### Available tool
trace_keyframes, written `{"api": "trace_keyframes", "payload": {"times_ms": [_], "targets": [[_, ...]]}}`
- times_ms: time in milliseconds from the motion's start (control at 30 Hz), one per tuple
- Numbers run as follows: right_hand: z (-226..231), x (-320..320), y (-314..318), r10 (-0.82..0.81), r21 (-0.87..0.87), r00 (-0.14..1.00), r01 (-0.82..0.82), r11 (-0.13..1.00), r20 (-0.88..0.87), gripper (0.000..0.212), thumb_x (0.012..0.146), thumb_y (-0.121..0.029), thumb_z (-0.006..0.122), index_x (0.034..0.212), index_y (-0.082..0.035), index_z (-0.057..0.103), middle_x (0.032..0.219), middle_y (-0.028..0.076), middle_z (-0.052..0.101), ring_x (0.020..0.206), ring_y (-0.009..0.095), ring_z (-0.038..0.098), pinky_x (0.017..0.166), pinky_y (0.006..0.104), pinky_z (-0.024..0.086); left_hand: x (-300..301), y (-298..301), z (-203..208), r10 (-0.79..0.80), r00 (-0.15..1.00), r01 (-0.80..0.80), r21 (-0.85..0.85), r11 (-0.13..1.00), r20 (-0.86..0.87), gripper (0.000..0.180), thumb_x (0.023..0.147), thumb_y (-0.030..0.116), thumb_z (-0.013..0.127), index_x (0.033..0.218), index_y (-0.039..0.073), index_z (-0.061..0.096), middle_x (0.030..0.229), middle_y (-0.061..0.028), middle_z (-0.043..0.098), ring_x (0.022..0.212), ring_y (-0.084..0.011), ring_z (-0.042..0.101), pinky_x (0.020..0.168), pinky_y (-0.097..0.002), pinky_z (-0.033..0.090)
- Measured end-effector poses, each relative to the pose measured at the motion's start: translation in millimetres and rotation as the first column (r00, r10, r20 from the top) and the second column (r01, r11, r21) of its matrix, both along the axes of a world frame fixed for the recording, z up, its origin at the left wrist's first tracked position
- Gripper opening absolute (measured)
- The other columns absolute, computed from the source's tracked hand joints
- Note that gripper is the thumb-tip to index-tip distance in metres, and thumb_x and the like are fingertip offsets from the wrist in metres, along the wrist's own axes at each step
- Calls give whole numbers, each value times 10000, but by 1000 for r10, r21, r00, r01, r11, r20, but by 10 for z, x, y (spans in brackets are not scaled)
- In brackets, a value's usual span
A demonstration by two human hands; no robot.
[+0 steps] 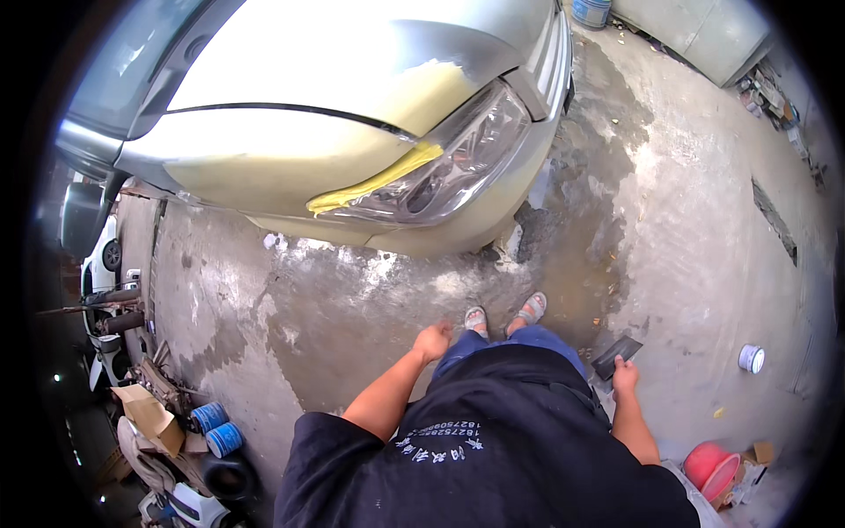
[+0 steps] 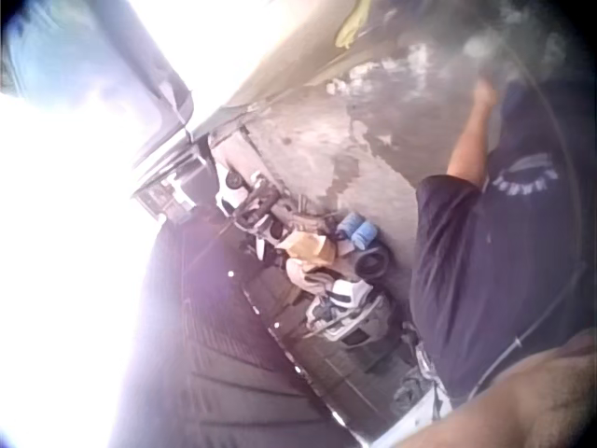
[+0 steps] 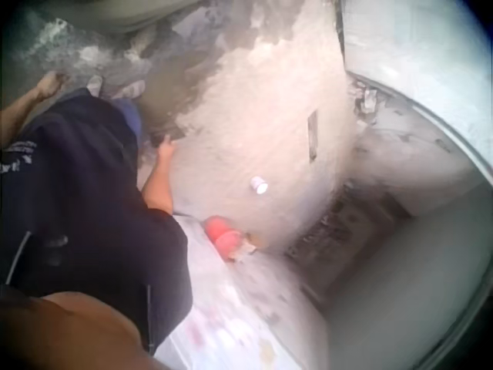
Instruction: The person inspects the front bumper of a gold van, touching the surface to check for imperfections. They then retrieve a container of body filler and a tube of hardener, mixing the two substances together on a metal putty knife to prepare the compound for application.
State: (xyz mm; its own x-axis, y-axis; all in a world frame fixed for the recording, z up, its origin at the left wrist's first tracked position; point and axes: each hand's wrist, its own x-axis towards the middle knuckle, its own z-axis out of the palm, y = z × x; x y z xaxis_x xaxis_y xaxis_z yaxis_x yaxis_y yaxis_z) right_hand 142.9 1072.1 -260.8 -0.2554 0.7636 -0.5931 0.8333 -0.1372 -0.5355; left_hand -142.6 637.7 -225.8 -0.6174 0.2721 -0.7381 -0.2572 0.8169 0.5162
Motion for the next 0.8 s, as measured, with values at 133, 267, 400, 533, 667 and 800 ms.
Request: {"api": "trace_keyframes", "payload": {"times_ms": [133, 267, 400, 533, 667, 800], "targets": [[258, -32, -295, 150, 46, 986, -154, 987, 73, 317, 934, -275, 569, 765, -10, 528, 706, 34, 515, 678, 137, 435, 623, 338, 395, 400, -168, -42, 51, 906, -56, -2, 998, 421, 717, 929, 483, 470, 1418, -27, 348, 1463, -236, 348, 1360, -342, 338, 1106, -397, 292], [484, -35, -581, 233, 140, 972, -237, 961, 41, 314, 944, -256, 551, 753, -11, 505, 686, 33, 479, 670, 134, 424, 611, 350, 390, 622, -243, -252, 125, 688, -255, 78, 964, 715, 782, 925, 561, 449, 1429, -23, 326, 1445, -210, 383, 1279, -313, 433, 1059, -399, 356], [410, 149, -611, 313, 216, 950, -310, 926, 22, 378, 929, -267, 576, 701, 16, 477, 632, 124, 488, 617, 201, 436, 602, 404, 397, 466, -102, 66, -71, 694, 0, 99, 995, 716, 724, 945, 532, 437, 1410, -17, 355, 1336, -204, 501, 1173, -287, 542, 982, -415, 437], [802, 21, -777, 353, 141, 931, -363, 921, 90, 373, 922, -244, 585, 656, -22, 449, 599, 36, 424, 596, 131, 386, 546, 354, 359, -70, -136, 566, 78, 695, -215, 104, 971, 714, 638, 950, 444, 484, 1388, -7, 382, 1207, -187, 581, 1067, -282, 592, 849, -411, 505], [866, 278, -828, 314, 139, 949, -316, 938, 36, 408, 899, -228, 623, 610, -28, 416, 561, 23, 376, 578, 114, 342, 515, 349, 331, -574, -321, -96, 561, 700, -709, 339, 618, 441, 620, 911, 219, 522, 1449, 32, 276, 1227, -173, 555, 980, -268, 592, 741, -347, 514], [877, 962, -763, 256, 92, 963, -263, 960, 82, 406, 899, -214, 619, 595, -50, 406, 573, -6, 388, 582, 106, 341, 511, 340, 324, -1208, -135, 107, 811, 554, -791, 421, 443, 187, 799, 858, 116, 504, 1506, 51, 41, 1341, -172, 465, 1060, -270, 539, 820, -383, 483]]}}
